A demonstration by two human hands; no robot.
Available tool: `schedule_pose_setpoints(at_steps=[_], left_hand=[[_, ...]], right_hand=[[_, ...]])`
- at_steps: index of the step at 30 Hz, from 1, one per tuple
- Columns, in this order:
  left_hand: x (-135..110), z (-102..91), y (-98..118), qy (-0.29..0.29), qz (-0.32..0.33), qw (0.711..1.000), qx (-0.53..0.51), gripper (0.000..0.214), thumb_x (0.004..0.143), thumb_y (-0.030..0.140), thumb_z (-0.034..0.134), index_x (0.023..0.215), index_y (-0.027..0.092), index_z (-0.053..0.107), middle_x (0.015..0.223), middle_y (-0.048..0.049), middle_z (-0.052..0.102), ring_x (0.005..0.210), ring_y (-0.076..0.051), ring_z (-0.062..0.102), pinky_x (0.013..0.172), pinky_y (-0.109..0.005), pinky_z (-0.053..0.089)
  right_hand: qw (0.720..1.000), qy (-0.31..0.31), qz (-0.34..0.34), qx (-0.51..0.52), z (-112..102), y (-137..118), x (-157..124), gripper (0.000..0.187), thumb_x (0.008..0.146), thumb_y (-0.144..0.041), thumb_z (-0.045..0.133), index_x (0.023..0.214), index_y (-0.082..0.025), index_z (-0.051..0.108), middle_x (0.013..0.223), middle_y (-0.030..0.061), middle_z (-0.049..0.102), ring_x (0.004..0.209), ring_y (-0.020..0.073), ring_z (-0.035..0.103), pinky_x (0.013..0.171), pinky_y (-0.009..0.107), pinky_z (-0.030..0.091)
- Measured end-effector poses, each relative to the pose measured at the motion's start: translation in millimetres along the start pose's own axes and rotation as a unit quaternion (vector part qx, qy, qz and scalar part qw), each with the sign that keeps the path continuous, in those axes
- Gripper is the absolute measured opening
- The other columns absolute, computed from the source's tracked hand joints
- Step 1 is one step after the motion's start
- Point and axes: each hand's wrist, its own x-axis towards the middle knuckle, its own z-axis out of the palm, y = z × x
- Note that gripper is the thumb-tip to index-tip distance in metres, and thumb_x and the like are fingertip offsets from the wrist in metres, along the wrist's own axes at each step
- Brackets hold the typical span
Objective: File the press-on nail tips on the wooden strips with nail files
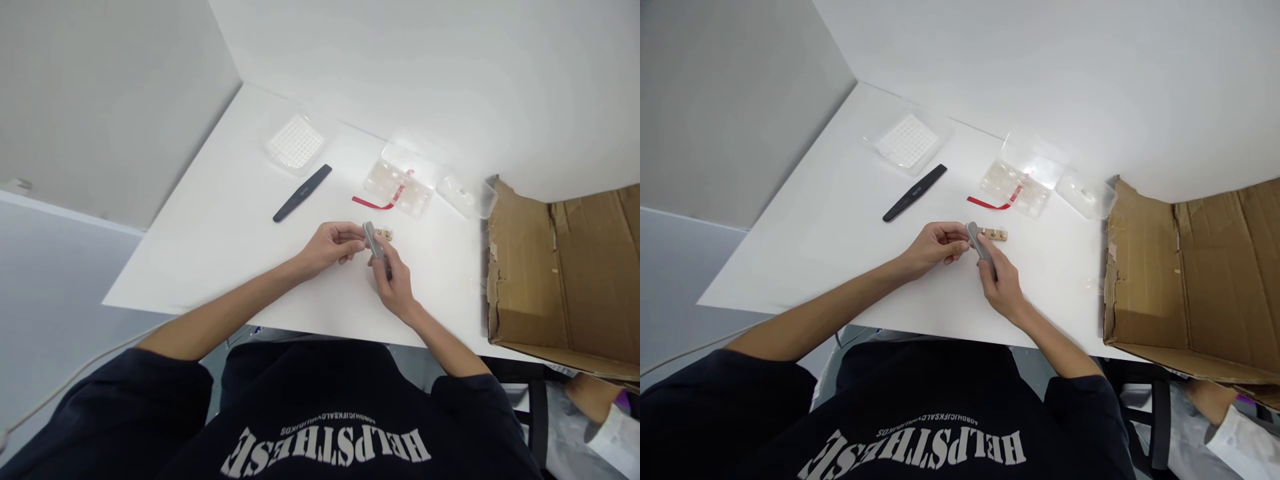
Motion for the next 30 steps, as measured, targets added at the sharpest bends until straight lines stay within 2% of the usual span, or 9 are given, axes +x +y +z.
schedule_pose_setpoints(at_steps=[4,9,12,17,21,25,28,30], left_hand=[[-0.4,-0.1,0.3,-0.003,-0.002,1.0,-0.003,0.039,0.07,0.038,0.097,0.094,0.014,0.079,0.069,-0.0006,0.069,0.053,-0.006,0.053,0.043,-0.017,0.04],[-0.6,-0.1,0.0,-0.005,0.001,1.0,-0.004,0.04,0.071,0.039,0.097,0.096,0.014,0.079,0.071,-0.0012,0.071,0.053,-0.006,0.054,0.044,-0.017,0.041],[-0.3,-0.5,-1.2,-0.011,0.007,1.0,0.007,0.04,0.073,0.041,0.096,0.095,0.014,0.079,0.069,-0.0011,0.07,0.054,-0.007,0.054,0.044,-0.018,0.041],[0.3,-1.5,-3.4,-0.003,0.014,1.0,0.021,0.043,0.077,0.047,0.093,0.101,0.014,0.079,0.079,-0.0046,0.075,0.054,-0.007,0.055,0.044,-0.02,0.041],[-0.1,-1.3,-2.2,-0.01,0.014,1.0,0.02,0.042,0.075,0.045,0.095,0.097,0.014,0.079,0.073,-0.0026,0.072,0.054,-0.008,0.055,0.044,-0.02,0.041],[-0.4,-0.2,-0.5,-0.006,0.015,1.0,0.011,0.043,0.075,0.048,0.094,0.098,0.014,0.079,0.075,-0.0034,0.073,0.053,-0.007,0.054,0.043,-0.02,0.04],[-0.4,0.1,-0.4,-0.012,0.012,1.0,0.004,0.042,0.073,0.045,0.096,0.095,0.014,0.079,0.072,-0.0023,0.071,0.053,-0.007,0.053,0.043,-0.019,0.04],[-0.2,-0.1,-0.9,-0.009,0.011,1.0,0.0,0.042,0.073,0.045,0.096,0.096,0.014,0.079,0.073,-0.0026,0.072,0.053,-0.007,0.053,0.043,-0.019,0.04]], right_hand=[[1.0,-0.01,-0.03,-0.001,-0.3,0.9,-0.1,0.047,0.109,-0.034,0.045,0.156,-0.036,0.049,0.109,0.0054,0.075,0.082,0.0201,0.069,0.083,0.043,0.063],[1.0,-0.005,-0.017,-0.007,-0.7,1.5,0.4,0.047,0.109,-0.034,0.044,0.156,-0.033,0.049,0.114,0.0075,0.076,0.089,0.0218,0.072,0.088,0.045,0.063],[1.0,-0.012,-0.021,-0.002,-0.8,1.7,0.6,0.047,0.109,-0.034,0.045,0.156,-0.034,0.049,0.12,0.0078,0.076,0.09,0.0213,0.072,0.087,0.044,0.063],[1.0,-0.001,-0.01,0.003,-1.2,3.2,1.3,0.048,0.109,-0.034,0.046,0.157,-0.036,0.049,0.134,0.0085,0.073,0.09,0.0198,0.072,0.088,0.044,0.062],[0.999,-0.009,-0.031,-0.003,-1.2,3.3,0.9,0.048,0.109,-0.033,0.046,0.157,-0.036,0.049,0.124,0.0071,0.076,0.089,0.0201,0.071,0.086,0.043,0.062],[1.0,0.006,-0.029,-0.002,-1.6,2.2,1.3,0.048,0.109,-0.032,0.046,0.157,-0.036,0.049,0.126,0.0075,0.075,0.087,0.0192,0.07,0.085,0.042,0.062],[0.999,-0.002,-0.038,-0.006,-1.7,1.4,1.5,0.048,0.109,-0.031,0.046,0.157,-0.037,0.049,0.111,0.005,0.076,0.08,0.0187,0.067,0.079,0.04,0.061],[0.999,0.001,-0.041,-0.009,-1.4,1.6,1.4,0.049,0.109,-0.029,0.046,0.158,-0.038,0.048,0.117,0.0058,0.076,0.083,0.0188,0.068,0.081,0.04,0.062]])
